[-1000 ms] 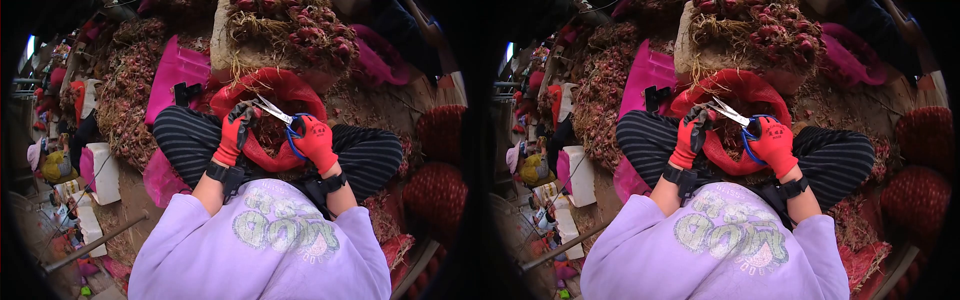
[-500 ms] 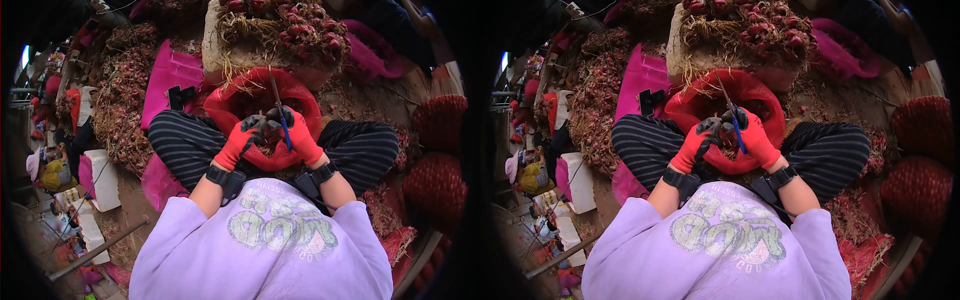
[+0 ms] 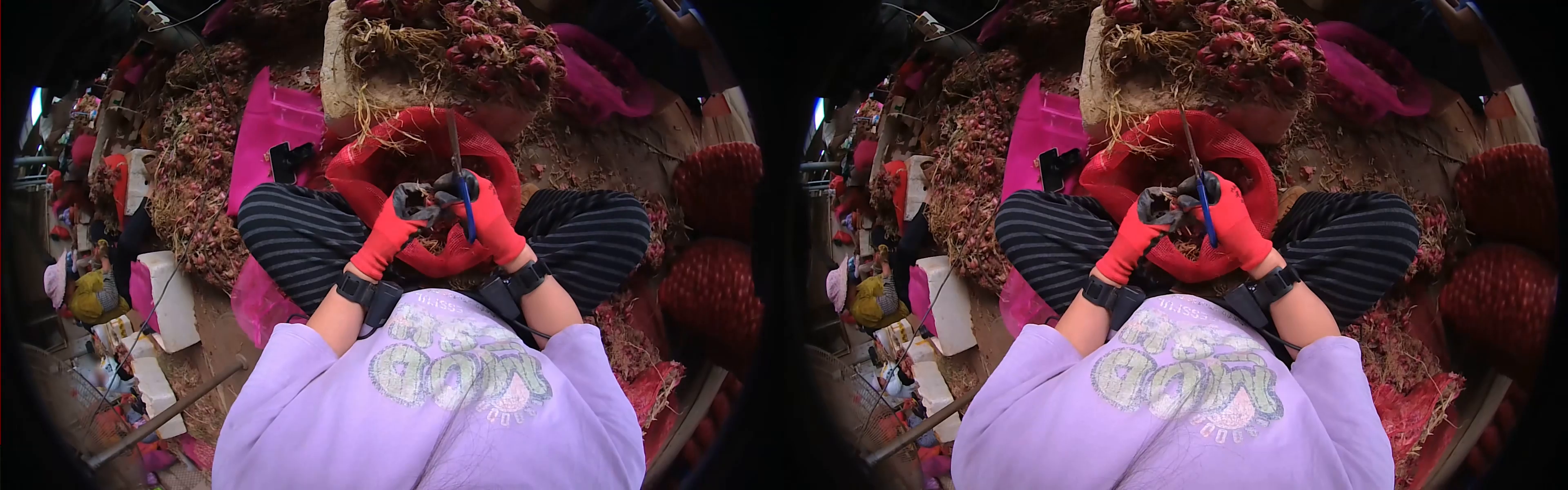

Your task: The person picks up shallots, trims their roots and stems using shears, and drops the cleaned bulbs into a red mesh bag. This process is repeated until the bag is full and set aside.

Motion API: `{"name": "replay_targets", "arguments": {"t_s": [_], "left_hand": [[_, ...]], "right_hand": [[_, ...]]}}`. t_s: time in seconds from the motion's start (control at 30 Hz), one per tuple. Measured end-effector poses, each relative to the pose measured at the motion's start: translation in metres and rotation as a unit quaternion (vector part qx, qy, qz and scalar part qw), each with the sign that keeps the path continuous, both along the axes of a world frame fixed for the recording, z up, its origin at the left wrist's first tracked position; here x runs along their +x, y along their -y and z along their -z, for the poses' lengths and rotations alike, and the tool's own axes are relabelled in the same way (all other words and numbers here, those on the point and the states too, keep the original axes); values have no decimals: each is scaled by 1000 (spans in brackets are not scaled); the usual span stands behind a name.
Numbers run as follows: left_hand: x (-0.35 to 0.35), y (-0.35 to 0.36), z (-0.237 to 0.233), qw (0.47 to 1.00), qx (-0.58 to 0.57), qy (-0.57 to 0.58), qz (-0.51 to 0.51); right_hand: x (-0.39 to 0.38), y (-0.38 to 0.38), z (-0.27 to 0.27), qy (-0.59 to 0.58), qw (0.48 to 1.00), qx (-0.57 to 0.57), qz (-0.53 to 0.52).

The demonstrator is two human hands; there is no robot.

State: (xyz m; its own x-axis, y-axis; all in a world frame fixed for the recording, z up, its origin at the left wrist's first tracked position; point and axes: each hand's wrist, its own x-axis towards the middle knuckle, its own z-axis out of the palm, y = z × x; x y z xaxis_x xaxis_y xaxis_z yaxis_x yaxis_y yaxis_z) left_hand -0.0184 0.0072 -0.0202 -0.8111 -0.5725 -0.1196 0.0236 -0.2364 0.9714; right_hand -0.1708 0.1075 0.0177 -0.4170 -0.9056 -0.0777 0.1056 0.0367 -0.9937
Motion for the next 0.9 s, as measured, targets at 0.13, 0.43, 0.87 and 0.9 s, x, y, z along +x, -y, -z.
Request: {"name": "replay_targets", "arguments": {"t_s": [0.13,0.43,0.87,0.9], "left_hand": [[1,-2,-8,1000,7,20,-3],[1,-4,-15,998,54,20,-37],[12,5,13,981,184,22,-64],[14,7,14,984,168,34,-57]], "right_hand": [[4,0,12,142,989,32,23],[6,2,20,94,992,-9,83],[13,5,20,31,999,11,-15],[16,5,19,70,997,-8,-15]]}}
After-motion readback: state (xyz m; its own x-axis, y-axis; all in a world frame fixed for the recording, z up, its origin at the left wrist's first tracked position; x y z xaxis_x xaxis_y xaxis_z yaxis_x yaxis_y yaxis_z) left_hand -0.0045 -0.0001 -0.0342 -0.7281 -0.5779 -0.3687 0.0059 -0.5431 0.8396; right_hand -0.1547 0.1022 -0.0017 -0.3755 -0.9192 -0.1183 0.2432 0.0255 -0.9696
